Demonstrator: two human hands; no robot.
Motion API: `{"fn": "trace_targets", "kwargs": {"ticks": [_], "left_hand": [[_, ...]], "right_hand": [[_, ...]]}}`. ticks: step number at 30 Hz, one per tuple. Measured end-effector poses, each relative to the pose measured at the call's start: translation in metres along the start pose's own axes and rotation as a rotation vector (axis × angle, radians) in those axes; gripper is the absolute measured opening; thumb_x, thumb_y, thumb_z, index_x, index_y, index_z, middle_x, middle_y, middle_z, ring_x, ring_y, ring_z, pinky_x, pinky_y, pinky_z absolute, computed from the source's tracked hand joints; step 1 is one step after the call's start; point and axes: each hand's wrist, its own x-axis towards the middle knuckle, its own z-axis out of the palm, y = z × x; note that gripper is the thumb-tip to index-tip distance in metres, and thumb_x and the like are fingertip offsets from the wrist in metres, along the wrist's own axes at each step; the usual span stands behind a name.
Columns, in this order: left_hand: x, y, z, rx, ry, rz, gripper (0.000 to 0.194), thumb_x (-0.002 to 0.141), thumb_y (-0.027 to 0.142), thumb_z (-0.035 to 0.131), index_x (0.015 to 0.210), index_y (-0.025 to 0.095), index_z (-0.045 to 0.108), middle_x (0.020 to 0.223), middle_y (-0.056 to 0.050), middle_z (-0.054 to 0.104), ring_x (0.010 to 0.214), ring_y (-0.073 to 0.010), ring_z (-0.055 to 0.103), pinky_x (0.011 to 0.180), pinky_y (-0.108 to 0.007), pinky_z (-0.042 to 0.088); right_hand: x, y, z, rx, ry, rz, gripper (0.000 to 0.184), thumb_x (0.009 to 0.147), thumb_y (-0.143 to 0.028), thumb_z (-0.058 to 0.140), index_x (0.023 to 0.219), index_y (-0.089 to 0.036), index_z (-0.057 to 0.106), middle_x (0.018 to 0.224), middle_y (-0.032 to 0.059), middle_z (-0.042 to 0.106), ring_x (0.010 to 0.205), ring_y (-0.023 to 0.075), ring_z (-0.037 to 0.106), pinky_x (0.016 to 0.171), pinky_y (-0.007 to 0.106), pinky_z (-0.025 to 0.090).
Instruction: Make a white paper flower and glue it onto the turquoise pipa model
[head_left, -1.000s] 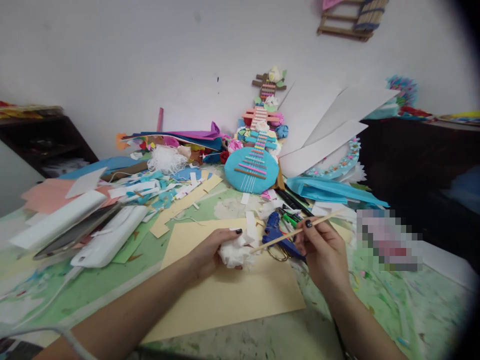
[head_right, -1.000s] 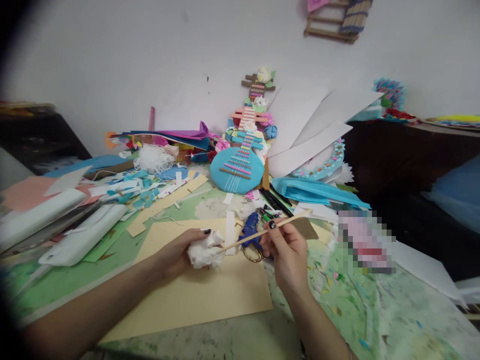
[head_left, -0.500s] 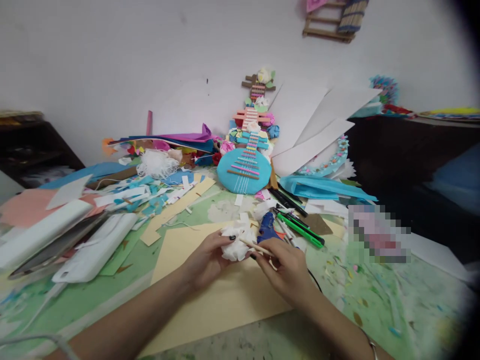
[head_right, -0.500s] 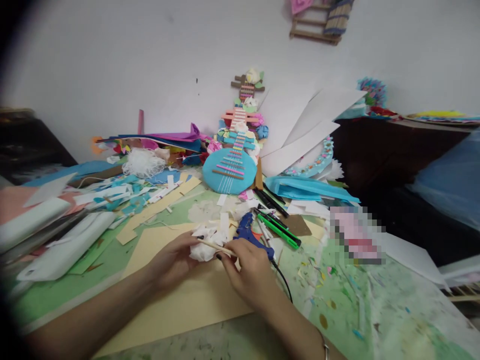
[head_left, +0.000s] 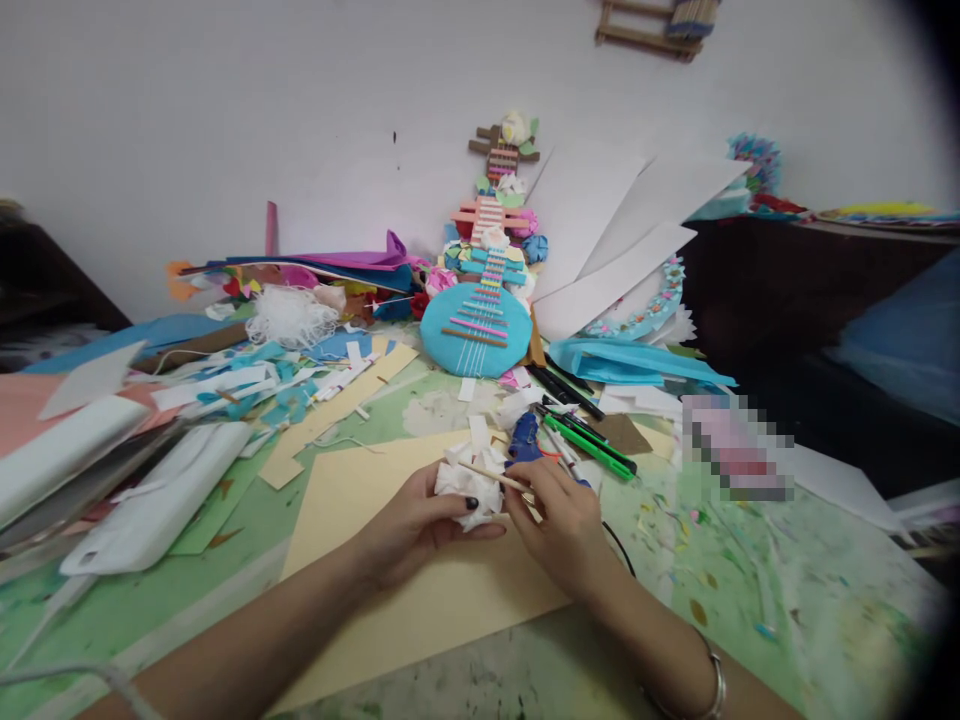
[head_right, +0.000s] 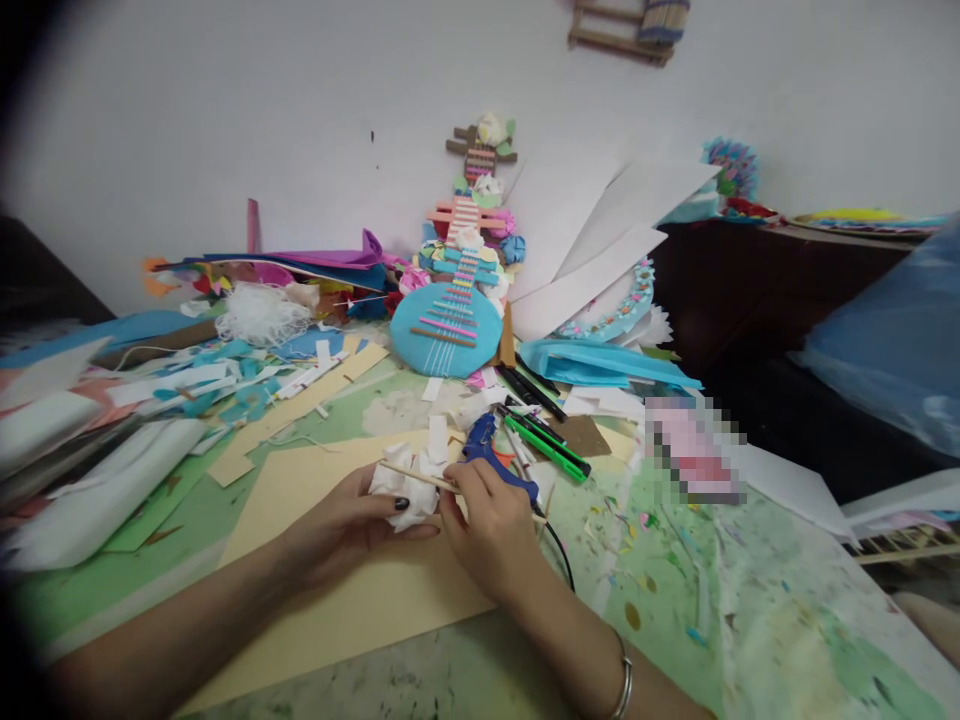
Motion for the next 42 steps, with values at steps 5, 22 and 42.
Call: {"fn": "trace_targets", "kwargs": {"ticks": [5,22,42], "left_hand": [[0.000,0.001,0.001,0.070,-0.016,-0.033,0.035,0.073,0.005,0.061,0.107,0.009,0.057,0.101,-0.014,0.067,0.089,-0.0239,0.065,0.079,-0.037,0.054],[0.004,-0.005,0.001,0.286,0.049,0.007,0.027,0.078,0.026,0.063,0.099,0.010,0.058,0.086,-0.009,0.067,0.070,-0.0161,0.065,0.059,-0.023,0.049],[0.002,-0.005,0.008,0.612,0.116,0.126,0.028,0.070,0.025,0.065,0.093,0.013,0.057,0.072,-0.001,0.062,0.061,-0.0134,0.056,0.057,-0.023,0.045]], "right_hand": [[0.002,0.003,-0.002,0.041,0.036,-0.008,0.014,0.081,-0.008,0.054,0.092,-0.016,0.057,0.078,0.0036,0.064,0.061,0.0110,0.056,0.052,0.021,0.039],[0.005,-0.004,-0.008,0.066,0.105,-0.086,0.014,0.079,-0.006,0.056,0.088,-0.016,0.061,0.075,0.0034,0.064,0.062,0.0108,0.059,0.051,0.021,0.039],[0.012,-0.001,-0.011,0.304,-0.180,0.221,0.004,0.081,-0.019,0.058,0.084,-0.018,0.061,0.072,0.0013,0.056,0.059,0.0112,0.048,0.050,0.021,0.033]]}}
